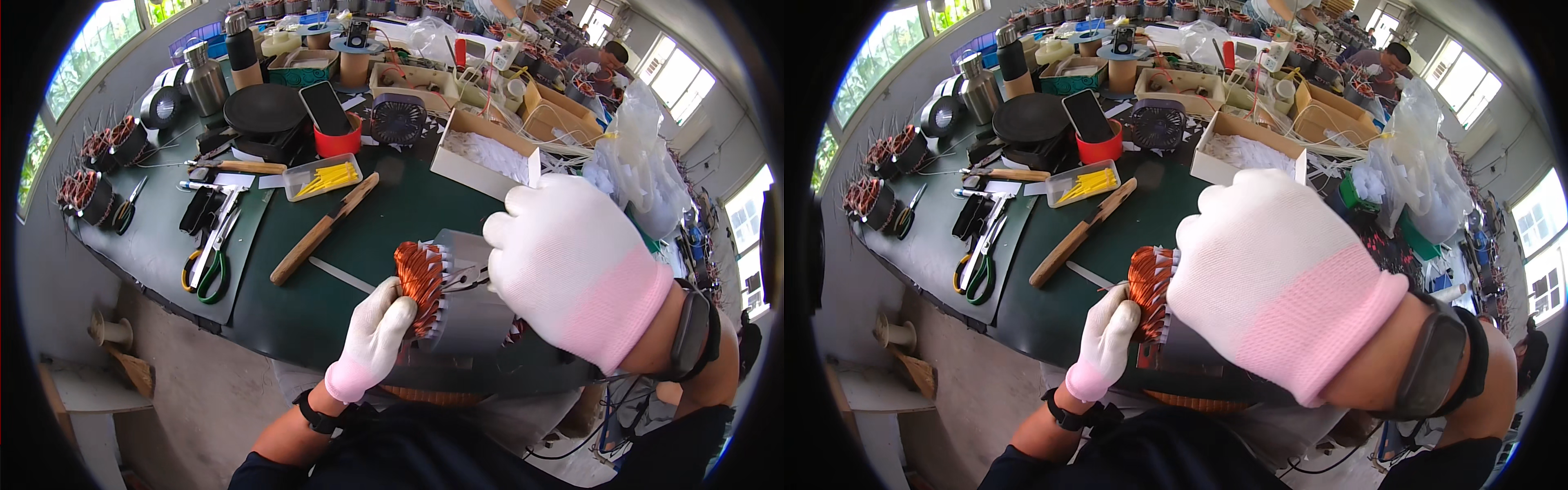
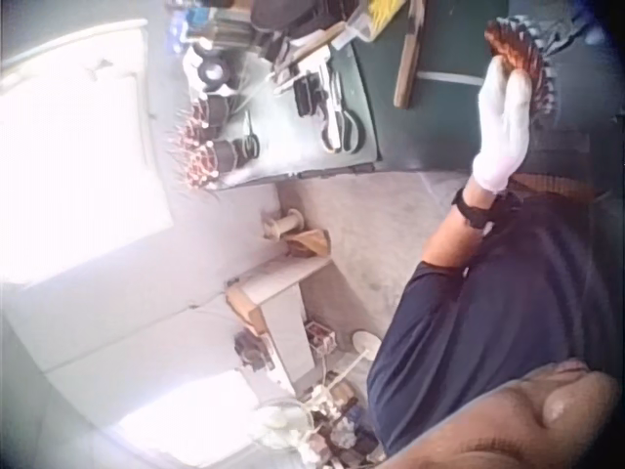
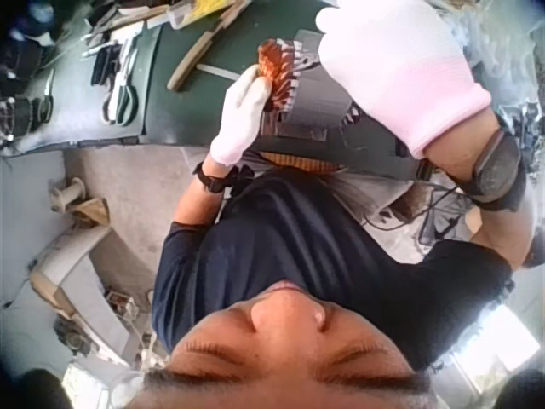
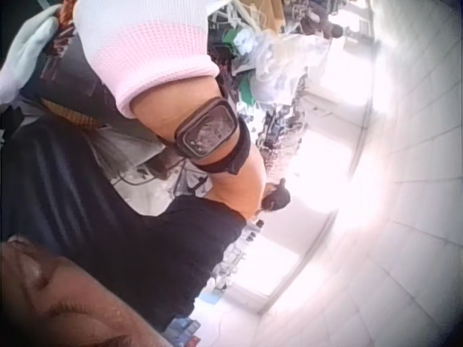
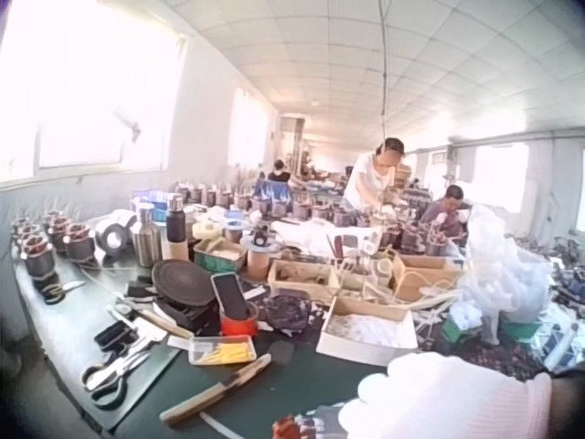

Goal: Winding copper wire into an electric motor stator and assembling components on a workbench.

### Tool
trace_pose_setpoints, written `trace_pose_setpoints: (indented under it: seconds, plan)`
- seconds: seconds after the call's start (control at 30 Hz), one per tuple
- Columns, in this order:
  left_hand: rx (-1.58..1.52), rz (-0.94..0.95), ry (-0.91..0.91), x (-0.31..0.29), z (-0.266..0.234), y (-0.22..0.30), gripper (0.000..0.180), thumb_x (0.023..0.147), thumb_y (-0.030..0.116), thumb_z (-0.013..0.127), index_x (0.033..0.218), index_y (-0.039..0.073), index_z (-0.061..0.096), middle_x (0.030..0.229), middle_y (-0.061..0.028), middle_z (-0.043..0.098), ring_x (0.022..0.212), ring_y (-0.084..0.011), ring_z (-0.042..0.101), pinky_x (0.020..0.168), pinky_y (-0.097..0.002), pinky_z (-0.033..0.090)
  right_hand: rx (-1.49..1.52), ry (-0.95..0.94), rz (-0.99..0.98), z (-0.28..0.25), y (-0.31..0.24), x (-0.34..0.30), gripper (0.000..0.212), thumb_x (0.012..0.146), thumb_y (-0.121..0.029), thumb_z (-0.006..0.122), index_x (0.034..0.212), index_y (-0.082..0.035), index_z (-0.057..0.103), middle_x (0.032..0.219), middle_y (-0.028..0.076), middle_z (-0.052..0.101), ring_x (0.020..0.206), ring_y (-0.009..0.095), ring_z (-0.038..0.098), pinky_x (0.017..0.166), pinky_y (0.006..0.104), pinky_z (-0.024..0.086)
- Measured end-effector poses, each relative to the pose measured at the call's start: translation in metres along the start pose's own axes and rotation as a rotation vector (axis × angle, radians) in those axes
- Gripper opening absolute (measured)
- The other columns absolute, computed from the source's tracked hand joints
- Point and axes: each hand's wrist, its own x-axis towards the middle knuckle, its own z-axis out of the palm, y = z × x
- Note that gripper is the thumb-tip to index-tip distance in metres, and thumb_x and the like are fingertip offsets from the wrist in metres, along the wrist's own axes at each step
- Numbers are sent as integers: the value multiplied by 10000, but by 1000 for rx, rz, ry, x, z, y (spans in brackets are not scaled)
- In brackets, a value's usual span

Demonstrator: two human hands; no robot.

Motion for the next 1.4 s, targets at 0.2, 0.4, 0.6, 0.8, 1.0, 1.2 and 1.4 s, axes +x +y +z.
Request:
trace_pose_setpoints:
  seconds: [0.2, 0.4, 0.6, 0.8, 1.0, 1.2, 1.4]
  plan:
    - [55, -81, -2, -5, 11, 5, 286, 943, 68, 566, 1214, -23, 555, 933, -13, 588, 685, -34, 504, 612, -220, 455, 169, 252, 211, 10, 30, -66, 291, 682, -238, 826, 636, -36, 621, 839, 93, 638, 832, 310, 624, 735, 425, 488]
    - [178, 10, 181, -6, 23, 1, 312, 1040, 47, 464, 1316, -36, 584, 1124, -32, 652, 987, -76, 566, 894, -246, 470, 308, 378, 432, 32, 39, -134, 336, 671, -212, 850, 632, 3, 595, 886, 134, 694, 830, 327, 644, 732, 425, 513]
    - [65, 51, 173, -6, 31, -8, 437, 1047, 131, 395, 1424, -51, 520, 1234, -87, 658, 1053, -126, 615, 936, -265, 468, 391, 365, 591, 74, 26, -184, 312, 769, -263, 810, 687, -14, 641, 868, 80, 673, 817, 299, 645, 729, 407, 521]
    - [219, 103, 24, -26, 4, -23, 494, 969, 76, 413, 1431, -80, 489, 1306, -110, 617, 1159, -165, 585, 1060, -319, 443, 609, 355, 800, 139, 5, -214, 290, 735, -265, 857, 786, -48, 670, 784, 131, 660, 824, 346, 640, 750, 438, 512]
    - [384, 168, 103, -25, 6, -33, 340, 1009, 99, 471, 1279, -46, 617, 1022, -65, 642, 882, -128, 573, 836, -294, 494, 661, 152, 813, 203, -34, -210, 285, 783, -296, 823, 780, -53, 675, 821, 119, 663, 833, 347, 656, 771, 448, 528]
    - [129, 44, 223, -23, 22, -15, 289, 1065, 162, 502, 1223, -33, 645, 1015, -25, 668, 865, -89, 586, 808, -256, 495, 557, 24, 843, 261, -62, -195, 337, 810, -344, 792, 696, -42, 695, 854, 109, 671, 855, 334, 654, 762, 448, 531]
    - [73, -65, 239, -14, 21, -2, 343, 1082, 219, 514, 1295, -21, 634, 1065, -8, 673, 897, -61, 599, 836, -243, 502, 476, 455, 865, 301, -85, -186, 254, 724, -139, 832, 682, -66, 593, 823, 99, 624, 804, 335, 612, 724, 457, 516]
